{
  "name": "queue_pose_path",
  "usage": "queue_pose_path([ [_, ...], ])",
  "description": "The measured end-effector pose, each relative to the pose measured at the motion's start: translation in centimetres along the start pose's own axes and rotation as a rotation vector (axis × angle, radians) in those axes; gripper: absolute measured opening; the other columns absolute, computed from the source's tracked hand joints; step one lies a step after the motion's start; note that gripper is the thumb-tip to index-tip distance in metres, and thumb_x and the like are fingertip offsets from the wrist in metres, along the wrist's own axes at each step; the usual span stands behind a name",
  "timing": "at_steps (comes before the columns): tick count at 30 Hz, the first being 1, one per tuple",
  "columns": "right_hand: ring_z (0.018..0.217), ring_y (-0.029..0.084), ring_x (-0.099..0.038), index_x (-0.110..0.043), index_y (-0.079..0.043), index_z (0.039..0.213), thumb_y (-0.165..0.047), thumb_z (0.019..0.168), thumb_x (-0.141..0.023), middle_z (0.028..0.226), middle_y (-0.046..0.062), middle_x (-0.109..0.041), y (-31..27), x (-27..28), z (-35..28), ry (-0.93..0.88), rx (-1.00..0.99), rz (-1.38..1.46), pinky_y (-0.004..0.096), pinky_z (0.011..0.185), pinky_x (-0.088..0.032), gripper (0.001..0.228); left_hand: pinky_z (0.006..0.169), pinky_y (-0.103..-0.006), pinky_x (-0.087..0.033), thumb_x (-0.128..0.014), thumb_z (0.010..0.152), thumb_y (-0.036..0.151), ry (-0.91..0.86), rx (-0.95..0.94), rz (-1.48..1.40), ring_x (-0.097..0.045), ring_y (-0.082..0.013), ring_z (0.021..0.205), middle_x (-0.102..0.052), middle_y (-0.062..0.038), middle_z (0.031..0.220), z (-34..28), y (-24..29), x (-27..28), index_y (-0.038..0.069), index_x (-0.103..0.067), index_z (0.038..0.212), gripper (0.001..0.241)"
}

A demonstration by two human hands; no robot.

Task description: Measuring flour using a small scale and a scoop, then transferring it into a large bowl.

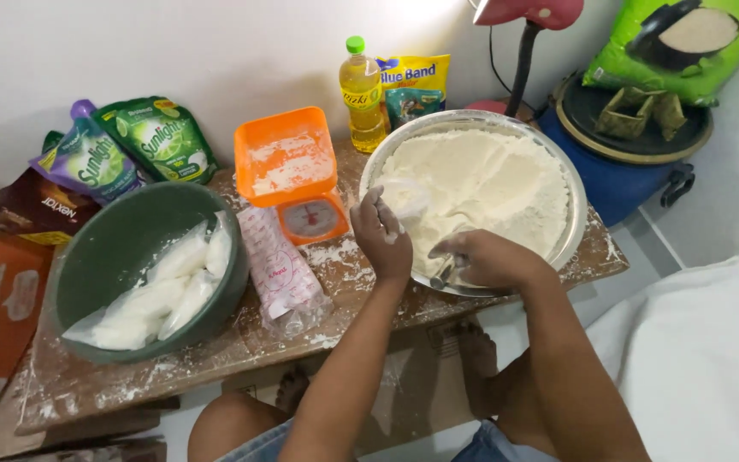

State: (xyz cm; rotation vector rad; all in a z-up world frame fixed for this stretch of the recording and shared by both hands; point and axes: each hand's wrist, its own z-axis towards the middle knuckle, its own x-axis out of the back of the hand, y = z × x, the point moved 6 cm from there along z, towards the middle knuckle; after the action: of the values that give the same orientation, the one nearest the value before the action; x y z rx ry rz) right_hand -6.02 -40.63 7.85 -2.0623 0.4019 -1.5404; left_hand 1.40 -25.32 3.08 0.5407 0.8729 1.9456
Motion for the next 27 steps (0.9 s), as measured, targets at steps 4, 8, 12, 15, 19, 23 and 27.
queue_pose_path([
  [4,0.092,0.037,-0.075,-0.079,-0.020,0.122,-0.009,0.081,-0.067,0.096,0.015,-0.079,0.4,-1.5,1.9,-0.008,-0.070,-0.089,0.044,0.087,-0.057,0.044,0.086,-0.0380,-0.053,-0.050,0.101,0.006,-0.009,0.026,-0.005,-0.063,-0.0289,0.088,-0.054,-0.005,0.093,-0.2,-0.5,-0.5,0.013,-0.066,0.121,0.026],
  [8,0.100,0.036,-0.074,-0.079,-0.015,0.117,-0.018,0.084,-0.067,0.103,0.014,-0.077,0.6,-1.2,2.3,0.104,-0.142,-0.166,0.047,0.090,-0.057,0.035,0.085,-0.0396,-0.054,-0.050,0.103,0.007,-0.047,0.055,-0.002,-0.064,-0.0318,0.090,-0.055,-0.007,0.096,0.1,0.3,-0.5,0.010,-0.065,0.121,0.023],
  [12,0.106,0.033,-0.071,-0.073,-0.014,0.117,-0.037,0.087,-0.069,0.105,0.012,-0.073,5.8,0.2,3.2,0.408,-0.278,-0.175,0.046,0.090,-0.057,0.038,0.078,-0.0380,-0.056,-0.053,0.102,0.007,-0.065,0.077,0.006,-0.065,-0.0298,0.085,-0.054,-0.005,0.097,0.2,0.2,-0.5,0.008,-0.064,0.119,0.020],
  [15,0.099,0.035,-0.074,-0.076,-0.010,0.109,-0.036,0.086,-0.072,0.097,0.013,-0.076,5.2,1.5,1.5,0.474,-0.379,-0.068,0.049,0.086,-0.058,0.035,0.069,-0.0370,-0.059,-0.054,0.097,0.003,-0.089,0.051,-0.009,-0.066,-0.0266,0.078,-0.055,-0.007,0.099,0.2,-0.1,-0.8,0.007,-0.063,0.125,0.029],
  [19,0.097,0.037,-0.074,-0.073,-0.005,0.104,-0.037,0.085,-0.074,0.094,0.018,-0.076,7.9,1.6,2.2,0.568,-0.376,-0.013,0.048,0.080,-0.059,0.037,0.057,-0.0322,-0.058,-0.060,0.088,-0.003,-0.126,0.053,-0.058,-0.066,-0.0271,0.076,-0.052,-0.007,0.097,-0.2,-0.3,-1.0,0.007,-0.061,0.127,0.040],
  [23,0.091,0.041,-0.072,-0.068,-0.001,0.094,-0.044,0.093,-0.068,0.081,0.021,-0.070,9.5,3.1,1.4,0.800,-0.314,0.168,0.054,0.079,-0.055,0.043,0.069,-0.0354,-0.058,-0.054,0.095,0.000,-0.058,0.035,-0.032,-0.065,-0.0281,0.081,-0.051,-0.006,0.098,-0.3,-0.6,-1.0,0.008,-0.064,0.115,0.024],
  [27,0.064,0.022,-0.067,-0.065,-0.013,0.079,-0.046,0.098,-0.067,0.058,0.004,-0.062,9.0,3.3,1.0,0.847,-0.289,0.311,0.038,0.070,-0.055,0.038,0.072,-0.0303,-0.059,-0.055,0.094,0.001,-0.069,0.007,-0.026,-0.064,-0.0204,0.085,-0.044,0.001,0.097,0.3,-0.2,-0.5,0.007,-0.064,0.115,0.023],
])
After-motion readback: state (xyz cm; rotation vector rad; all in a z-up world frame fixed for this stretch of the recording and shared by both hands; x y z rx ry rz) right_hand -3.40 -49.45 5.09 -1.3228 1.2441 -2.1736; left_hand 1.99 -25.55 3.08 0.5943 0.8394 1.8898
